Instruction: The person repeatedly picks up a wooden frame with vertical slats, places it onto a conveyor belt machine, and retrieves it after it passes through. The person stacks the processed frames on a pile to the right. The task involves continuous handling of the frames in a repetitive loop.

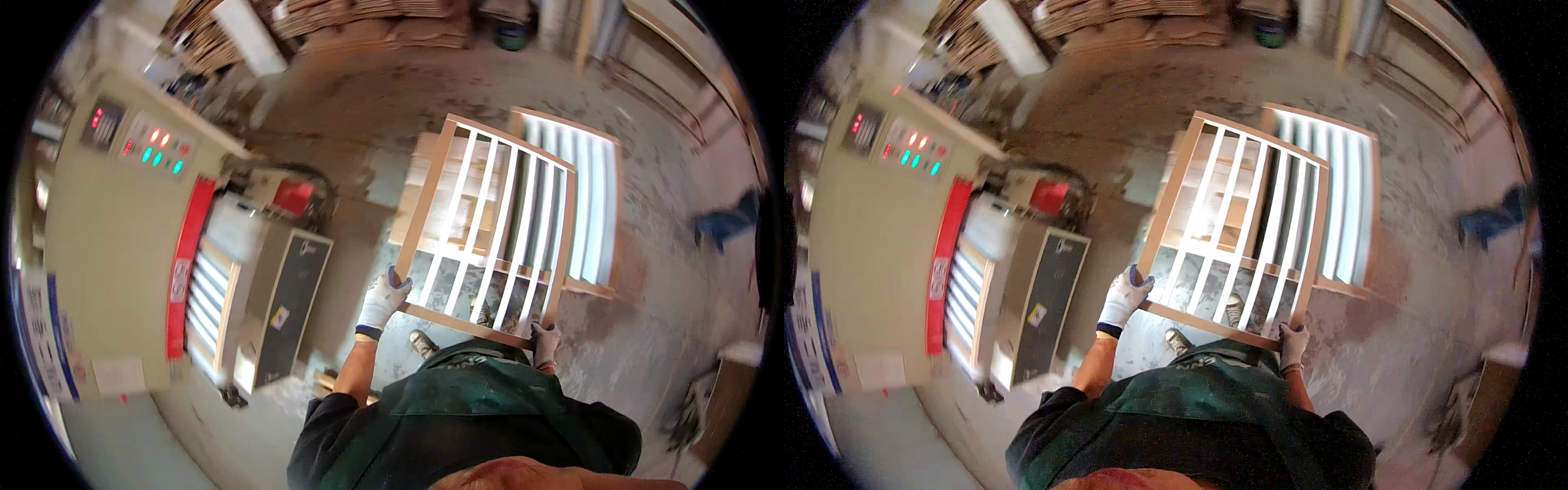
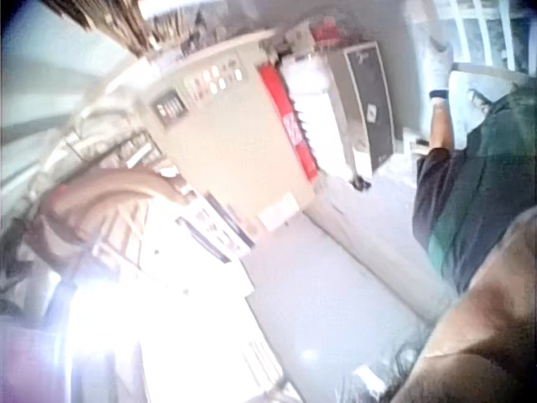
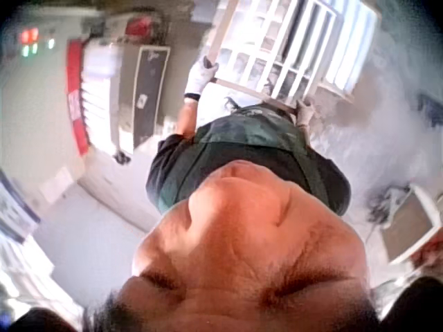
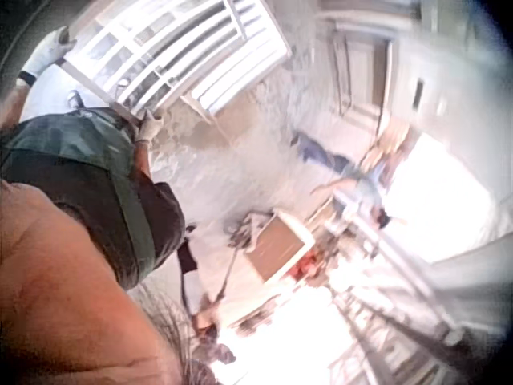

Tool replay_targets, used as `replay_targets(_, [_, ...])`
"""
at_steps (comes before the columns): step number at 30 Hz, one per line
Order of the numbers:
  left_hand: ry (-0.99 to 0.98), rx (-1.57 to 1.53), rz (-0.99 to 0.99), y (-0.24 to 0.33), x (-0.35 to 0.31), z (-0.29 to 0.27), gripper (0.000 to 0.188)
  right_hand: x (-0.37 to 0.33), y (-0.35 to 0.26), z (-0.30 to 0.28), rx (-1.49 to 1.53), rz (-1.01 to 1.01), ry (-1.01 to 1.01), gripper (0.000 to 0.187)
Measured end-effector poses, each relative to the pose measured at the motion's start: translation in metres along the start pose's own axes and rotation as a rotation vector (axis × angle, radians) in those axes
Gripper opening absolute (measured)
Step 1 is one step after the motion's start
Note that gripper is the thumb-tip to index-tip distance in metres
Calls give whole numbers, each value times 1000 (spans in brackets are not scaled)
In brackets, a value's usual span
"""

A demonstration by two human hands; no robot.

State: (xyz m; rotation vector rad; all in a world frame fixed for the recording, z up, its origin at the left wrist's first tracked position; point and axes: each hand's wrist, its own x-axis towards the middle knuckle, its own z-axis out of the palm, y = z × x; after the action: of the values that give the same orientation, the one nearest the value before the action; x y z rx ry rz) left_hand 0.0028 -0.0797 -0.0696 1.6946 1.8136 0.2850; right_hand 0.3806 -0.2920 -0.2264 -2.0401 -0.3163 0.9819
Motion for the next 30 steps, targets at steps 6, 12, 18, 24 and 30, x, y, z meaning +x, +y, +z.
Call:
replay_targets(6, [223,-98,-254,-43,-103,-54,39,13,-50,39,-99,-283,-233,18])
replay_targets(12, [579,-503,-524,-93,-217,-54,28,-38,-155,115,-207,-463,-551,19])
replay_targets(18, [927,-573,-591,-120,-298,-23,23,-75,-203,208,-581,-824,-682,37])
replay_targets(24, [1026,-706,-780,-144,-345,-15,22,-130,-211,270,-695,-1031,-803,45])
replay_targets(30, [1034,-642,-834,-151,-365,-41,27,-177,-210,304,-793,-1017,-877,47])
